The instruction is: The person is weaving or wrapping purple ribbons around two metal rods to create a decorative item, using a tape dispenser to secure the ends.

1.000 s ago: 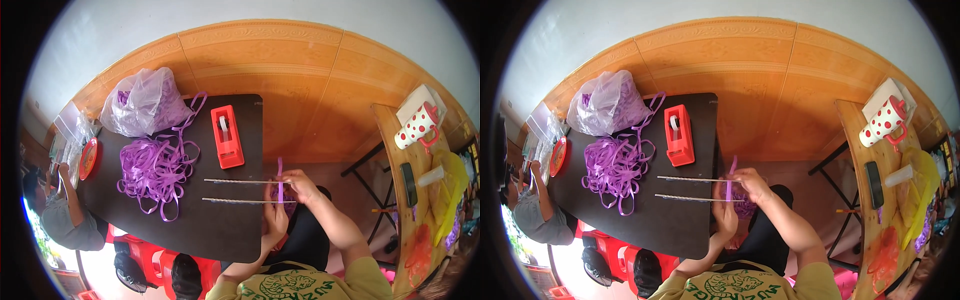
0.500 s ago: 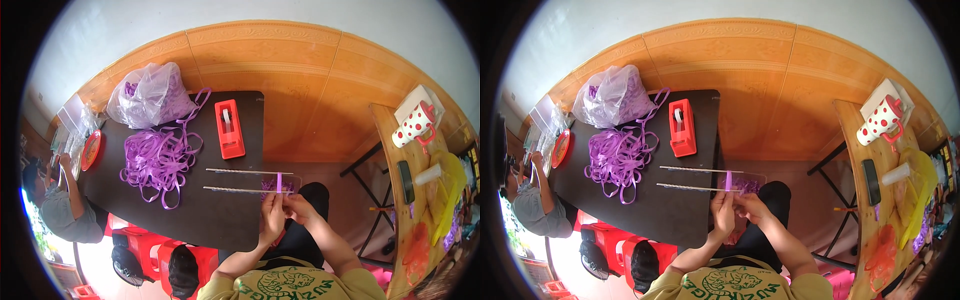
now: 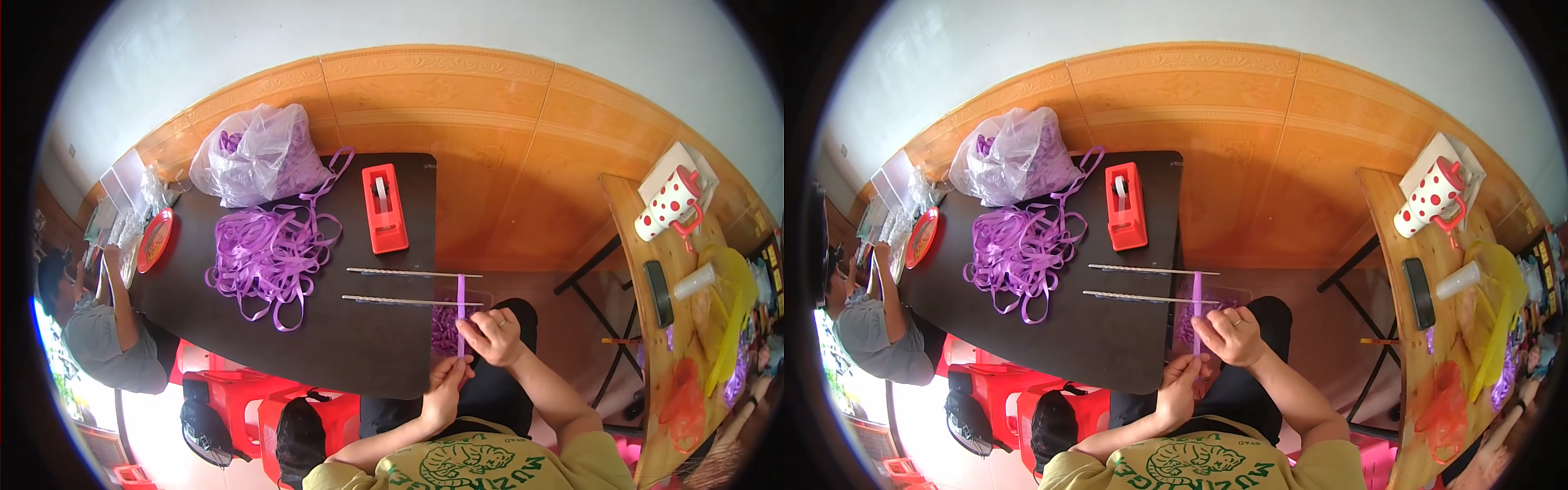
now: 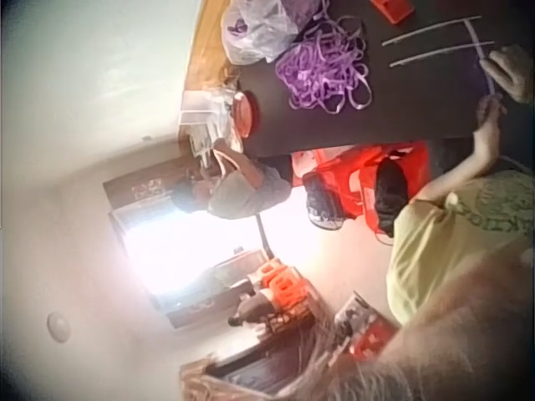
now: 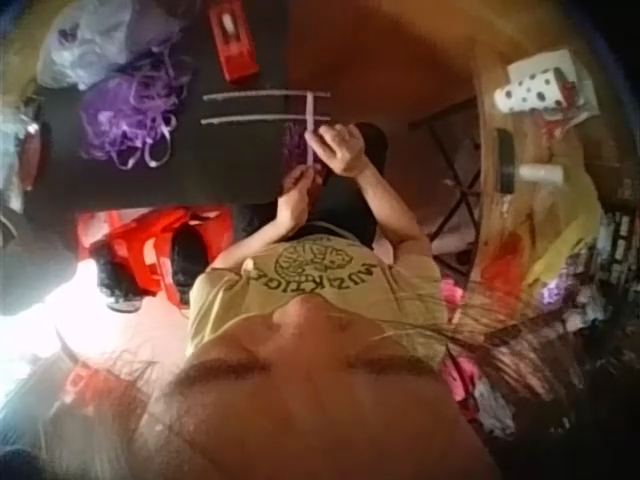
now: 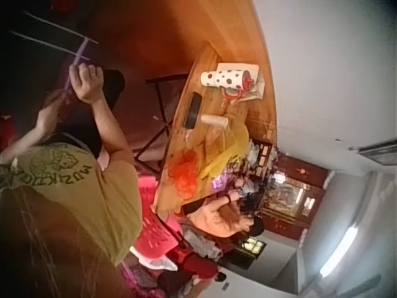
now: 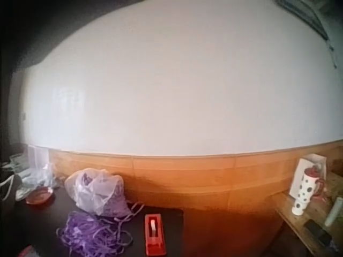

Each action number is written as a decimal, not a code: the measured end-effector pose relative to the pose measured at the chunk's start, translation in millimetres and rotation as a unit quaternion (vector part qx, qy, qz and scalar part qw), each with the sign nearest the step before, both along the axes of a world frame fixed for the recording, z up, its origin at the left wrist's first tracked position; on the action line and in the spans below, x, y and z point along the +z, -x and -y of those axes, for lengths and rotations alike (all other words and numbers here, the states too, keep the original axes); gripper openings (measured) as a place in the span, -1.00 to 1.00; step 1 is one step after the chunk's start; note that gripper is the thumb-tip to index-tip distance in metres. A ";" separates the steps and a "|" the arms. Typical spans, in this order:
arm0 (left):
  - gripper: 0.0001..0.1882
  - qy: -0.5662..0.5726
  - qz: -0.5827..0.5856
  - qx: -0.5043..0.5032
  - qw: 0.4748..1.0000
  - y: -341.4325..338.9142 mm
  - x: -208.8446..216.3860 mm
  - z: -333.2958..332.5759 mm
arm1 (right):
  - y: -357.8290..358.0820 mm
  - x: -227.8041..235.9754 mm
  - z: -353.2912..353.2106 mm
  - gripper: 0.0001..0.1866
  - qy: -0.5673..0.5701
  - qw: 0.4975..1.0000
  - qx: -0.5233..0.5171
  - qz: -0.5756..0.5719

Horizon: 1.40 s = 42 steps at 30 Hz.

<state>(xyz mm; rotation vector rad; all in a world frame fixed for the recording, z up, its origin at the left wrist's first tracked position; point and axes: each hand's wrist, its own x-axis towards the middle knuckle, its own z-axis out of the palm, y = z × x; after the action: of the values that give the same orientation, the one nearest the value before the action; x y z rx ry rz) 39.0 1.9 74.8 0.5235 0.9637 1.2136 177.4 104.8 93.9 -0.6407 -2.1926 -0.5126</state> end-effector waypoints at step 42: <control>-0.55 -0.229 -0.054 0.172 0.957 -34.5 -14.9 -129.3 | 9.7 -2.7 -108.7 -0.91 0.779 0.370 0.073 -0.500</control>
<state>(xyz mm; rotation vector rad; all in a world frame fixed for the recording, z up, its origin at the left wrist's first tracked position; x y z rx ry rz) 73.5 131.2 59.9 0.8166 0.8868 1.7571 167.8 213.5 91.2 -1.1021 -0.7604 1.9087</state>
